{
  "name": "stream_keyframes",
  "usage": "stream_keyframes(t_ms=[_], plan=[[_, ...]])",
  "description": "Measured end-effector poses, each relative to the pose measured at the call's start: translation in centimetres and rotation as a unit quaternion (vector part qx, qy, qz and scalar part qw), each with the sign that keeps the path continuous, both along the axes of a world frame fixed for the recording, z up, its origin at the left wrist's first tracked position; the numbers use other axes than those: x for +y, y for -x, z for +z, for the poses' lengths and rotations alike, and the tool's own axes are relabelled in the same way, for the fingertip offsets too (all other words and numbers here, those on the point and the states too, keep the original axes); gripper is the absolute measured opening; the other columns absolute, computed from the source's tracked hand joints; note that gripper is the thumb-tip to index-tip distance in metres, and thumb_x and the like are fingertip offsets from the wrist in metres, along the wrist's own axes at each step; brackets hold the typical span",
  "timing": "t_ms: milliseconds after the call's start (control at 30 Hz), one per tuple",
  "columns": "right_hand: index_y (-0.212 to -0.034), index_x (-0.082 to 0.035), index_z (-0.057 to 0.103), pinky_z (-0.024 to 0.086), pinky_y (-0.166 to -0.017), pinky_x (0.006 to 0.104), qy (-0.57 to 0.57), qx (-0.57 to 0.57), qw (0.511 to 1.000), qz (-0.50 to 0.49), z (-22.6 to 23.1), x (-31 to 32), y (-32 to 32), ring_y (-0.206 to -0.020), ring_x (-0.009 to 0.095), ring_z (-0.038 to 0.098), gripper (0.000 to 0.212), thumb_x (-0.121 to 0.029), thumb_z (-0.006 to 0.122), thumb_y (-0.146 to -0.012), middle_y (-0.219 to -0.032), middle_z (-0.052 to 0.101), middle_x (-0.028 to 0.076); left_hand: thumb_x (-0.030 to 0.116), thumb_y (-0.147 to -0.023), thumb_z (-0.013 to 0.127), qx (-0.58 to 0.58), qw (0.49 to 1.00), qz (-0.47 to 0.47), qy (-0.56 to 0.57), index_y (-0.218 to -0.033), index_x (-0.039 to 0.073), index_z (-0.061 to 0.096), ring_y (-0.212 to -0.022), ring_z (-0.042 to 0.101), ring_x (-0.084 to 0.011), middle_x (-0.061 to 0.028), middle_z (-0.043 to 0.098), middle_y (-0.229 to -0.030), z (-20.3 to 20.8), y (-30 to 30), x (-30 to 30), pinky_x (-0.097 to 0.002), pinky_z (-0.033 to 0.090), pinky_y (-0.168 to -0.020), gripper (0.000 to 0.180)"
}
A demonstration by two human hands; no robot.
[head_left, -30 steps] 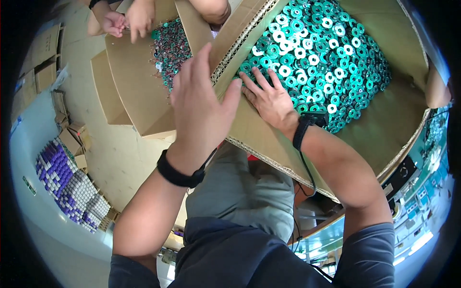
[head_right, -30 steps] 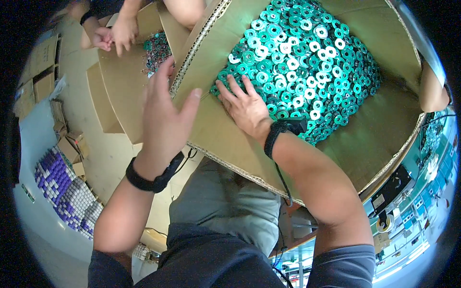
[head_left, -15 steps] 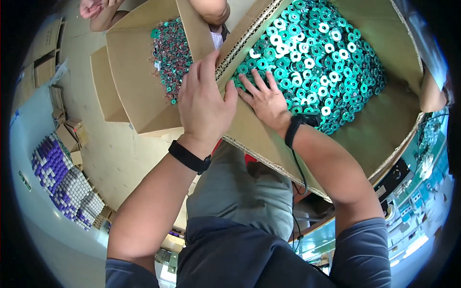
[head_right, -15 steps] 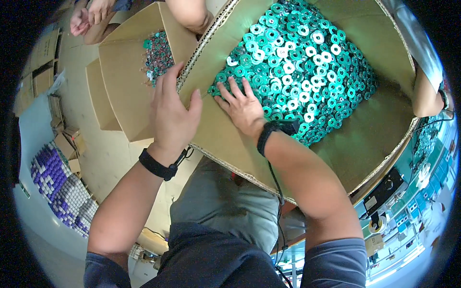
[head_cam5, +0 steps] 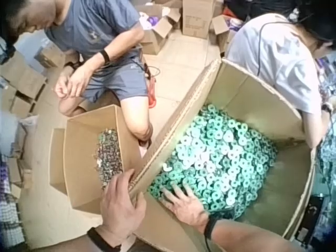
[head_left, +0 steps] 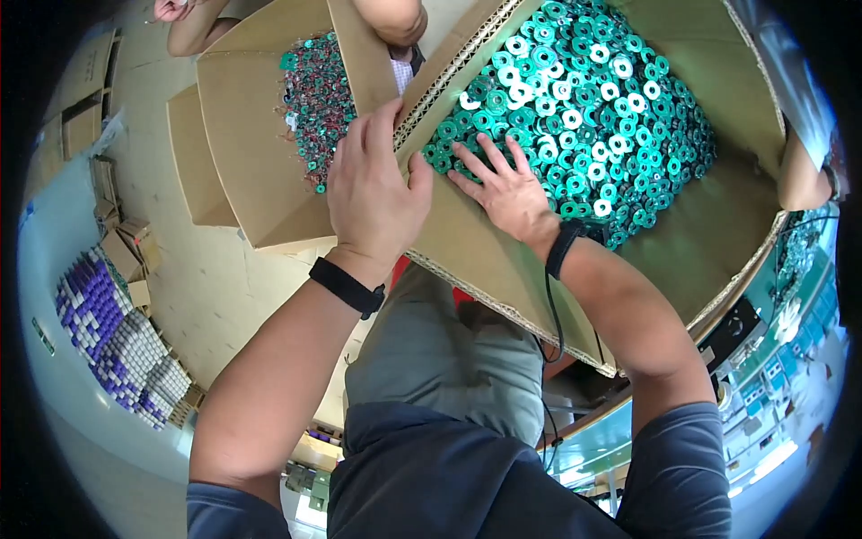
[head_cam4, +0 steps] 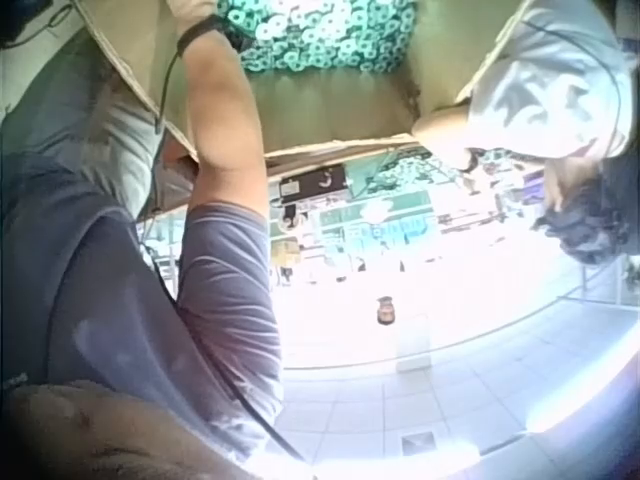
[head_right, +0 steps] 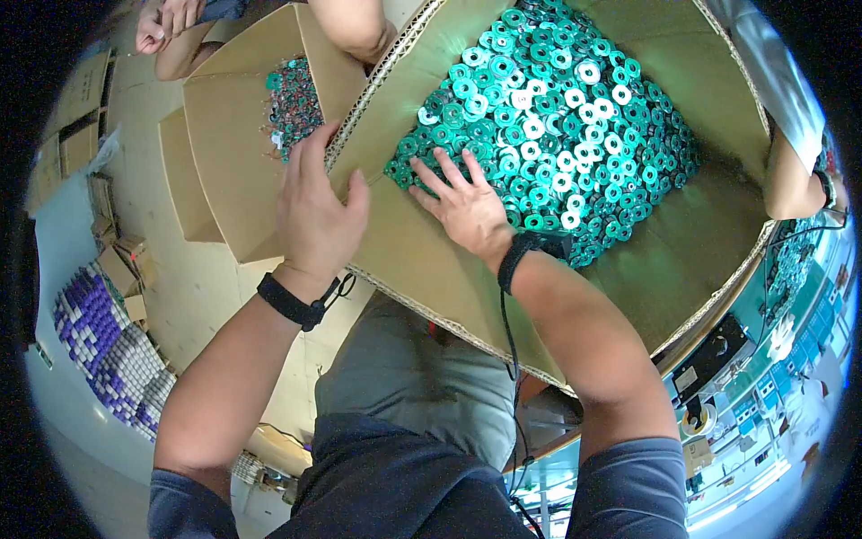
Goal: The person picks up green components from a cardboard box and arranges them into a grid on a green assembly table before returning them to the box.
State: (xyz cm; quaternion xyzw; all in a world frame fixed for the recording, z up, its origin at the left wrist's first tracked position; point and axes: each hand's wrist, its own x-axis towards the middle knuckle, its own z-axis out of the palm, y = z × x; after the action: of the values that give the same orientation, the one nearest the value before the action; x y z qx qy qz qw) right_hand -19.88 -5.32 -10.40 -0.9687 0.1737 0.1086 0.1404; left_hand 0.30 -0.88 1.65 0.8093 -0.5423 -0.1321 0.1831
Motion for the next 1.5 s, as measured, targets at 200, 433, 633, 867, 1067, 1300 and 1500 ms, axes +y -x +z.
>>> stream_keyframes(t_ms=[200, 433, 633, 867, 1067, 1300, 1500], plan=[[-0.150, -0.029, 0.058, 0.019, -0.126, 0.0598, 0.006, 0.029, 0.999, 0.014, -0.5, 0.5, 1.7, -0.157, 0.033, 0.024, 0.051, -0.028, 0.050, -0.100, -0.170, 0.028, 0.003, 0.011, -0.082, 0.069, -0.005, 1.000, -0.001, 0.007, -0.136, 0.007, 0.055, -0.109, 0.063, -0.0354, -0.0142, 0.063, -0.118, -0.1, -0.2, 0.2, -0.0472, 0.052, -0.093, 0.056], [-0.142, -0.020, 0.062, 0.024, -0.125, 0.0560, -0.020, -0.024, 0.998, -0.057, 0.3, -0.4, 0.2, -0.152, 0.032, 0.033, 0.046, -0.023, 0.056, -0.096, -0.162, 0.040, 0.007, 0.011, -0.082, 0.069, -0.001, 1.000, 0.000, 0.008, -0.135, 0.006, 0.056, -0.110, 0.063, -0.0354, -0.0141, 0.063, -0.119, -0.1, -0.2, 0.2, -0.0467, 0.052, -0.094, 0.055], [-0.119, -0.016, 0.073, 0.031, -0.119, 0.0539, -0.017, -0.088, 0.989, -0.115, -1.2, -1.2, -1.2, -0.144, 0.030, 0.041, 0.030, -0.020, 0.058, -0.093, -0.151, 0.050, 0.007, 0.011, -0.082, 0.068, 0.002, 1.000, 0.000, 0.006, -0.135, 0.006, 0.056, -0.110, 0.062, -0.0359, -0.0142, 0.063, -0.119, -0.3, -0.1, 0.2, -0.0468, 0.052, -0.095, 0.054], [-0.089, -0.009, 0.068, 0.047, -0.097, 0.0420, -0.085, -0.112, 0.976, -0.169, -1.6, -0.6, -3.6, -0.116, 0.028, 0.058, 0.008, -0.017, 0.064, -0.087, -0.112, 0.062, 0.007, 0.010, -0.082, 0.069, 0.027, 1.000, 0.011, 0.004, -0.136, 0.007, 0.055, -0.111, 0.062, -0.0366, -0.0145, 0.063, -0.121, -0.6, -0.5, 0.6, -0.0478, 0.051, -0.096, 0.056], [-0.091, -0.004, 0.068, 0.058, -0.082, 0.0482, -0.340, -0.115, 0.858, -0.367, -1.7, -0.3, -7.2, -0.094, 0.041, 0.069, 0.012, -0.015, 0.072, -0.088, -0.102, 0.068, 0.019, 0.004, -0.087, 0.065, 0.043, 0.999, 0.009, -0.018, -0.138, 0.000, 0.052, -0.119, 0.061, -0.0417, -0.0224, 0.060, -0.127, 0.0, -0.5, 0.3, -0.0481, 0.049, -0.102, 0.053], [-0.090, -0.002, 0.072, 0.061, -0.081, 0.0455, -0.229, -0.096, 0.907, -0.340, -2.9, 0.0, -7.3, -0.095, 0.036, 0.072, 0.014, -0.012, 0.062, -0.092, -0.105, 0.068, 0.019, 0.006, -0.083, 0.066, 0.031, 0.999, 0.007, -0.013, -0.138, 0.005, 0.054, -0.117, 0.060, -0.0384, -0.0175, 0.062, -0.125, -0.5, 0.1, 0.1, -0.0491, 0.048, -0.102, 0.057], [-0.075, -0.001, 0.070, 0.058, -0.074, 0.0505, -0.231, -0.172, 0.839, -0.462, 5.5, -0.4, -4.3, -0.081, 0.041, 0.070, 0.024, -0.024, 0.069, -0.083, -0.083, 0.069, 0.022, 0.008, -0.087, 0.060, 0.012, 0.998, 0.008, -0.068, -0.146, 0.001, 0.051, -0.131, 0.056, -0.0406, -0.0235, 0.059, -0.140, -0.4, -0.8, 1.1, -0.0488, 0.044, -0.112, 0.060]])
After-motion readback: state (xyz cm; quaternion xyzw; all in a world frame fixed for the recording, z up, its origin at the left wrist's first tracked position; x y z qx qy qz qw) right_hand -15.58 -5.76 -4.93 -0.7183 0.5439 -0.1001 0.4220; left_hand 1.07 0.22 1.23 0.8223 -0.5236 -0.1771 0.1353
